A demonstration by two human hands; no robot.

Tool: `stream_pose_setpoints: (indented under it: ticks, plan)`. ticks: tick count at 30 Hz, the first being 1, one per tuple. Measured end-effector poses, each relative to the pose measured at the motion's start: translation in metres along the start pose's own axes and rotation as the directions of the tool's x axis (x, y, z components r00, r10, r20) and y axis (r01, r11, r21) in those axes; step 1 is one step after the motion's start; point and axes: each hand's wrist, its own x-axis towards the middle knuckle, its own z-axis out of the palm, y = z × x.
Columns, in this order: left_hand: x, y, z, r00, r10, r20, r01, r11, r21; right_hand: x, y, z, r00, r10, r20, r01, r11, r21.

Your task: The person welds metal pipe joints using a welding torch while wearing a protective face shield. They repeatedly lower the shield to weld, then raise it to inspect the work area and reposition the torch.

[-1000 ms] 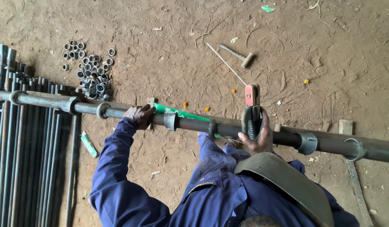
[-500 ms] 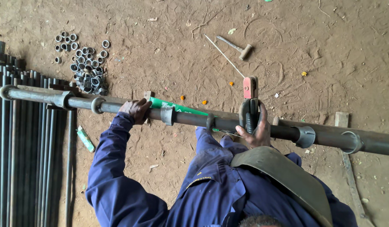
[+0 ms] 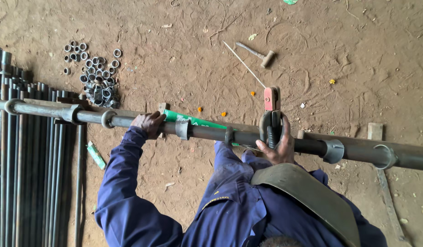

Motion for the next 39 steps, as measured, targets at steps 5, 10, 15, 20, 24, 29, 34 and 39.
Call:
stream_pose_setpoints:
  ticks: [5, 10, 15, 20, 24, 29, 34, 39]
  plan:
    - [0.001, -0.001, 0.0, 0.999, 0.012, -0.032, -0.012, 1.0, 0.006, -0.001, 0.009, 0.002, 1.0, 0.014, 0.005, -0.014, 1.0, 0.023]
    - [0.0, 0.001, -0.001, 1.0, 0.004, -0.02, -0.003, 1.0, 0.005, -0.003, 0.014, 0.002, 1.0, -0.001, 0.0, 0.001, 1.0, -0.031]
    - [0.001, 0.001, 0.0, 1.0, -0.017, 0.023, 0.017, 1.0, 0.021, -0.003, 0.012, 0.003, 0.999, 0.036, 0.001, -0.036, 0.999, -0.017]
    - [0.003, 0.001, 0.001, 1.0, -0.017, 0.011, 0.017, 0.999, 0.027, -0.001, 0.009, 0.002, 1.0, -0.024, 0.0, 0.024, 1.0, -0.011]
    - [0.002, 0.002, 0.0, 0.999, -0.015, 0.032, 0.014, 1.0, 0.01, 0.0, 0.007, 0.002, 0.999, 0.037, -0.007, -0.037, 0.999, -0.012]
    - [0.002, 0.0, 0.0, 0.999, -0.023, 0.03, 0.023, 1.0, 0.008, 0.0, 0.008, 0.002, 1.0, -0.024, -0.003, 0.024, 1.0, -0.021]
    - [0.004, -0.001, 0.001, 1.0, -0.014, 0.012, 0.014, 1.0, -0.001, 0.0, 0.01, 0.002, 1.0, 0.019, 0.005, -0.019, 1.0, 0.01]
    - [0.004, 0.001, -0.002, 0.999, -0.022, 0.044, 0.022, 1.0, 0.0, 0.0, 0.01, 0.003, 1.0, -0.015, -0.011, 0.015, 0.999, 0.028]
